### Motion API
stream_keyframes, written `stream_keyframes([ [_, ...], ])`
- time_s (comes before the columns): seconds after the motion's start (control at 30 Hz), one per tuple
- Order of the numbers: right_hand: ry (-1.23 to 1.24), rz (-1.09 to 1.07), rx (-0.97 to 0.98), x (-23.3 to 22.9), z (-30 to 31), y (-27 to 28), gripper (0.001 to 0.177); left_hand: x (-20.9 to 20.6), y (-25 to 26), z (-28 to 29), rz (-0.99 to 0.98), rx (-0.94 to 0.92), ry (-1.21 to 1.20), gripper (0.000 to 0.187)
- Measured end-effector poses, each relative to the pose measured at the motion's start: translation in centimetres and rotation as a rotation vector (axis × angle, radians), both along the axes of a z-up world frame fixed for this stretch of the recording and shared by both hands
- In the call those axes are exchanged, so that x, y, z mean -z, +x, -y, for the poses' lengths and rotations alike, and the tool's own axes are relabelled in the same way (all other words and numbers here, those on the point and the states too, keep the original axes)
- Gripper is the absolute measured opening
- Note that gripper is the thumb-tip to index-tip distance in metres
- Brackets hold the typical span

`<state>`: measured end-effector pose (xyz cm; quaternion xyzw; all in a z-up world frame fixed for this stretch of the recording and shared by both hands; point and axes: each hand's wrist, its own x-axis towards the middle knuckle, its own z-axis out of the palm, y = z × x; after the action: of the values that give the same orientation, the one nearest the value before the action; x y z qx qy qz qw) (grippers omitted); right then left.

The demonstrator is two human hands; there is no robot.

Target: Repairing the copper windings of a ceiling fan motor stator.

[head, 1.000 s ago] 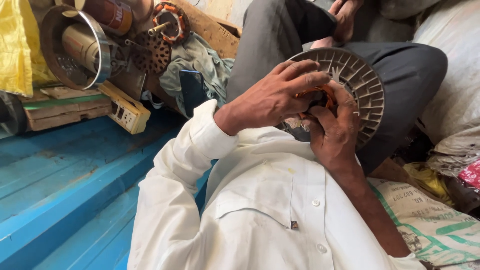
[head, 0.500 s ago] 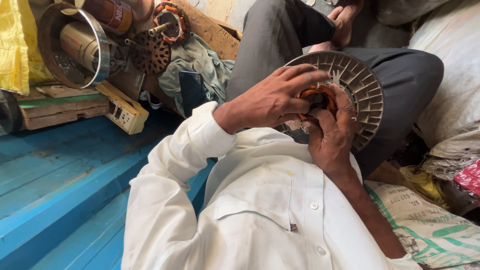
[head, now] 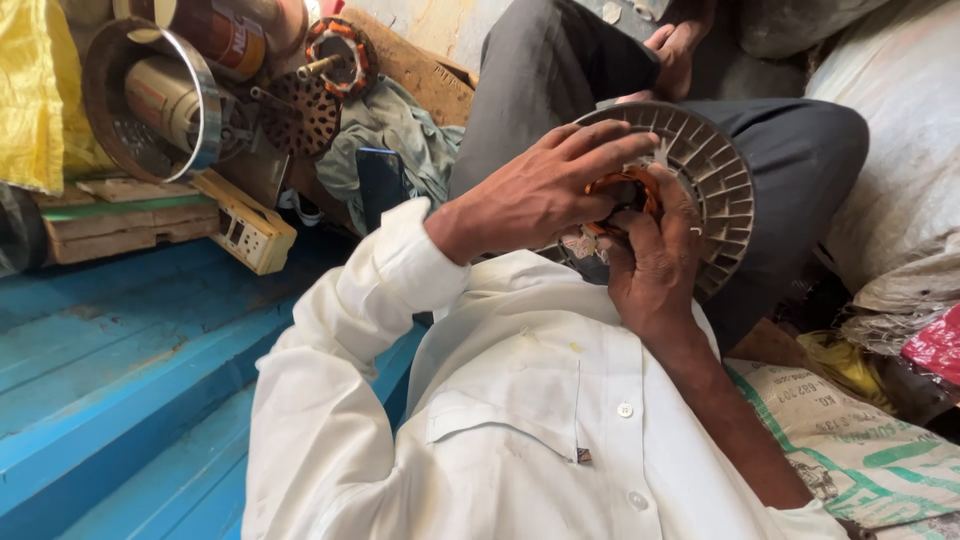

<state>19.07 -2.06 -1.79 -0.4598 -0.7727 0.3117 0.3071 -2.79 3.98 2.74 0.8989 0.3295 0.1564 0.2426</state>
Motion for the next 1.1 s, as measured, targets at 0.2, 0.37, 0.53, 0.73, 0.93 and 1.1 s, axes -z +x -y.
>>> stream_keyframes([
  [0.2,0.034,0.059,-0.010,-0.5,-0.5,0.2,0.019,-0.6,-1.2,1.4,0.391,-0.255,-0.249,0.074],
  [0.37,0.056,0.031,-0.021,0.4,0.1,0.6,0.021,5.5,2.1,4.3,0.695,-0.473,-0.378,0.055],
  [0.53,0.085,0.069,-0.009,0.6,-0.4,0.3,0.018,5.6,2.7,3.5,0.650,-0.546,-0.227,0.039],
  [0.73,0.119,0.095,-0.022,1.4,-0.2,0.6,0.027,5.5,2.7,3.8,0.686,-0.543,-0.291,0.040],
  [0.93,0.174,0.160,-0.063,1.5,-0.3,0.7,0.050,5.4,2.6,3.7,0.681,-0.537,-0.279,0.040],
  [1.1,0.163,0.158,-0.067,1.9,-0.1,1.0,0.039,5.3,2.5,3.6,0.743,-0.517,-0.370,0.034],
])
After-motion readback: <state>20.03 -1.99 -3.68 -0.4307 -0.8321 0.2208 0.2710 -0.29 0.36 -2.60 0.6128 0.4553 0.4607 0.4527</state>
